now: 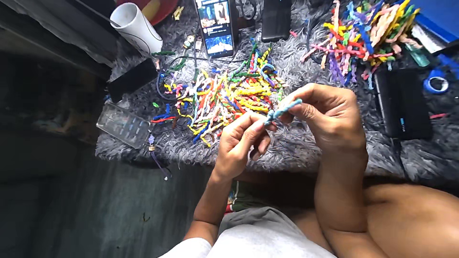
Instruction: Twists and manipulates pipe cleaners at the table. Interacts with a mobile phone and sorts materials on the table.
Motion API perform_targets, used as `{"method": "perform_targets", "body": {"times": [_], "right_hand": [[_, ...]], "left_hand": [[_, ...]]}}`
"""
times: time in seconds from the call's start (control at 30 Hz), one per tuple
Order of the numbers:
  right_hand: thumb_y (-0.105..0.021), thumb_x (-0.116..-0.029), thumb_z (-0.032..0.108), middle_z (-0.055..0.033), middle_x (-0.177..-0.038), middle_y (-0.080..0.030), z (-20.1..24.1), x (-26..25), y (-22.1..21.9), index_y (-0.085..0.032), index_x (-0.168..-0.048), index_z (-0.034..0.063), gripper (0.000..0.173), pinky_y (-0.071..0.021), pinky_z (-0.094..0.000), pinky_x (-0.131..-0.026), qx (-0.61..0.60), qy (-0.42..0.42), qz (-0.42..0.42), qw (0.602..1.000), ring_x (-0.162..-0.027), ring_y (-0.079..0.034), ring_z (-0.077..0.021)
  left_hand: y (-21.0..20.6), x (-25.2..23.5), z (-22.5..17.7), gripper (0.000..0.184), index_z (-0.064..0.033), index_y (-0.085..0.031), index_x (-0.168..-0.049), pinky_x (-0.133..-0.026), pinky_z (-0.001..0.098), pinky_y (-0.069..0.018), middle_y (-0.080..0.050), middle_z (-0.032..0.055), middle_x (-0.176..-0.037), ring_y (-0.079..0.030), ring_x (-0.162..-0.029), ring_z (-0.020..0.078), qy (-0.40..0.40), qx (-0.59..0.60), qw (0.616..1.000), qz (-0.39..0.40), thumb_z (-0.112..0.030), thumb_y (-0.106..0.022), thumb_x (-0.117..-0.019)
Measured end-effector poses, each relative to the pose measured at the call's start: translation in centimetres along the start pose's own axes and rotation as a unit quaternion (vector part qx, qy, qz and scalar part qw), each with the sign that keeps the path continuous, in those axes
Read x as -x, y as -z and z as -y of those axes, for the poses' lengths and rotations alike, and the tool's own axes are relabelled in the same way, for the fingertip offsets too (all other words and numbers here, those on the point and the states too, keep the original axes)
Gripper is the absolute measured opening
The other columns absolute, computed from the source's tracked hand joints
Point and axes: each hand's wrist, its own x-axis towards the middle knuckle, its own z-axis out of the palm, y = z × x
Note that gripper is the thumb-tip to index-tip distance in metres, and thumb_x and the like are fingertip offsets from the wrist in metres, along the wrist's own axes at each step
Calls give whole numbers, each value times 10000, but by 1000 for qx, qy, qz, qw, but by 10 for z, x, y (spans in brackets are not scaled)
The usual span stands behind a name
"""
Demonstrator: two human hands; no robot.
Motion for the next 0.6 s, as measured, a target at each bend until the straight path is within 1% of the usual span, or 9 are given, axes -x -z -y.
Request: {"method": "perform_targets", "body": {"times": [0.1, 0.2, 0.3, 0.4, 0.47, 0.6], "right_hand": [[-615, -989, 48, 89, -931, -707, 4, 4, -3, -682, -1018, 94, 86, -609, -170, -742, 27, 14, -11, 999, -805, -694, 0], [-620, -992, 68, 71, -967, -698, 6, 6, -5, -683, -1008, 72, 65, -598, -169, -771, 52, 43, -3, 998, -851, -681, 2], [-636, -990, 73, 54, -991, -688, 7, 8, -6, -686, -1009, 47, 59, -583, -159, -792, 58, 74, 7, 996, -887, -667, 9], [-637, -981, 48, 41, -995, -688, 7, 9, -8, -685, -1014, 31, 61, -585, -167, -808, 45, 76, 14, 996, -895, -669, 3], [-631, -981, 42, 46, -982, -691, 7, 9, -9, -687, -1010, 39, 63, -588, -166, -794, 39, 66, 14, 997, -879, -670, 4], [-617, -992, 56, 85, -958, -685, 4, 7, -11, -677, -1001, 98, 73, -594, -162, -754, 13, 42, 0, 999, -832, -670, 11]], "left_hand": [[-8, -1, 0, 258, -82, -616, -1012, -456, 90, -438, -625, -43, -679, -517, -485, -49, 12, 31, 998, -50, -152, -389, -1114], [-15, -2, 0, 270, -81, -605, -996, -439, 95, -442, -612, -44, -639, -523, -463, -39, 15, 40, 995, -92, -148, -373, -1116], [-18, -4, 1, 206, -94, -606, -1006, -461, 101, -451, -606, -53, -673, -525, -495, -35, -16, 20, 994, -105, -152, -434, -1104], [-17, -7, 0, 150, -101, -617, -1043, -488, 108, -464, -607, -48, -712, -536, -533, -26, -43, 17, 993, -111, -153, -484, -1089], [-18, -9, -2, 160, -103, -623, -1051, -472, 103, -443, -587, -47, -686, -509, -507, -26, -36, 56, 991, -113, -158, -479, -1091], [-18, -12, -4, 197, -121, -607, -988, -424, 98, -389, -506, -75, -597, -434, -427, -26, 3, 208, 975, -81, -208, -466, -1095]]}}
